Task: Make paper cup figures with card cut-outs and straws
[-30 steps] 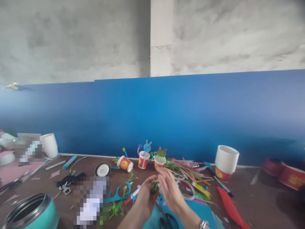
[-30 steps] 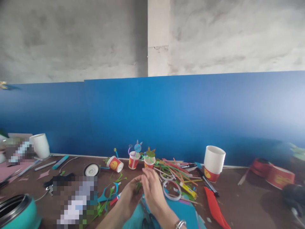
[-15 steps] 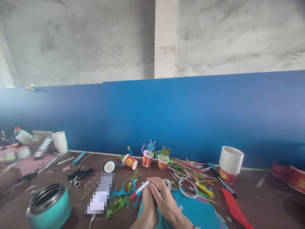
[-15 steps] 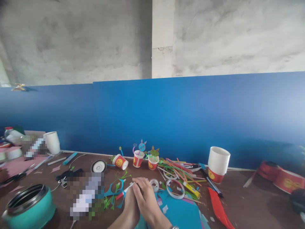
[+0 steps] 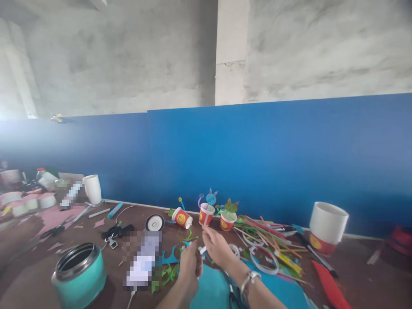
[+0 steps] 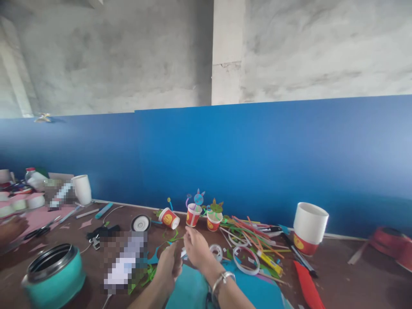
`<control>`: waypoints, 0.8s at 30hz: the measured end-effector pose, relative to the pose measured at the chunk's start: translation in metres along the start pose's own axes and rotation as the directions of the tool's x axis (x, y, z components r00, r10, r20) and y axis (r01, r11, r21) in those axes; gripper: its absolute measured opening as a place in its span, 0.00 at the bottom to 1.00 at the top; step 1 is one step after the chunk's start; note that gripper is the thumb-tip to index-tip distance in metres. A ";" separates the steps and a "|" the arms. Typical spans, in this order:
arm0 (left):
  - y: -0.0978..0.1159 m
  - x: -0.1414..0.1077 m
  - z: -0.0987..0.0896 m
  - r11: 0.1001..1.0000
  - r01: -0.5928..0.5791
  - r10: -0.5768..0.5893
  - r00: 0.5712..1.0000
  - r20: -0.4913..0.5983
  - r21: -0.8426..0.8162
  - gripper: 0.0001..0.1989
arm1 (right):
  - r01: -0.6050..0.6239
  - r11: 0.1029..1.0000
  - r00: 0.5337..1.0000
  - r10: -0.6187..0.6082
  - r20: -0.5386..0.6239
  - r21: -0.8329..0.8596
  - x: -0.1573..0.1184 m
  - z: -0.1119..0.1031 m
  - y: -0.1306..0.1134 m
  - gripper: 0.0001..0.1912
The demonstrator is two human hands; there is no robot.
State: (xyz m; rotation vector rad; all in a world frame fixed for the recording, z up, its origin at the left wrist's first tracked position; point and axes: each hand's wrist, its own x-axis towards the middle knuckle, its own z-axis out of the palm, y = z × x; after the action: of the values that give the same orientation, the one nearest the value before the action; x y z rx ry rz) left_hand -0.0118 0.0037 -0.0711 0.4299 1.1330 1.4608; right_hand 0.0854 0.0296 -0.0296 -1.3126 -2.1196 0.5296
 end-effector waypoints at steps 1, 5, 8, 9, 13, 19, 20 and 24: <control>0.003 0.003 -0.006 0.999 -0.006 0.006 1.000 -0.011 -0.034 0.22 | 0.009 1.000 1.000 -0.009 0.000 -0.018 0.013 0.005 -0.004 0.21; 0.012 0.015 -0.024 0.977 -0.083 0.074 0.996 -0.052 -0.195 0.20 | 0.016 0.994 1.000 -0.018 -0.013 -0.104 0.061 0.035 -0.020 0.21; 0.017 0.023 -0.032 0.957 -0.126 0.116 0.992 -0.053 -0.261 0.17 | -0.008 0.983 0.999 0.001 -0.039 -0.182 0.086 0.059 -0.023 0.28; 0.018 0.026 -0.034 0.951 -0.138 0.128 0.990 -0.055 -0.278 0.17 | -0.014 0.979 0.999 0.005 -0.044 -0.206 0.091 0.065 -0.022 0.30; 0.021 0.034 -0.043 0.929 -0.187 0.180 0.982 -0.050 -0.319 0.20 | -0.001 0.962 0.999 -0.014 -0.053 -0.273 0.103 0.076 -0.016 0.29; 0.023 0.033 -0.043 0.975 -0.200 0.198 0.980 -0.037 -0.094 0.29 | 0.032 0.946 0.977 -0.097 -0.189 -0.324 0.087 0.057 -0.009 0.27; 0.024 0.033 -0.042 0.978 -0.203 0.201 0.979 -0.046 -0.041 0.29 | 0.047 0.945 0.966 -0.125 -0.225 -0.323 0.081 0.051 -0.005 0.27; 0.028 0.029 -0.040 0.966 -0.252 0.255 0.965 -0.060 0.050 0.28 | 0.205 0.937 0.809 -0.325 -0.490 -0.283 0.045 0.028 0.013 0.26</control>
State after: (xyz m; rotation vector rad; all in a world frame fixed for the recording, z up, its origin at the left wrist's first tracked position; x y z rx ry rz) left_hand -0.0666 0.0188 -0.0765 0.5766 1.1958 1.6859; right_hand 0.0604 0.0749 -0.0468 -1.0798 -1.8675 -0.1847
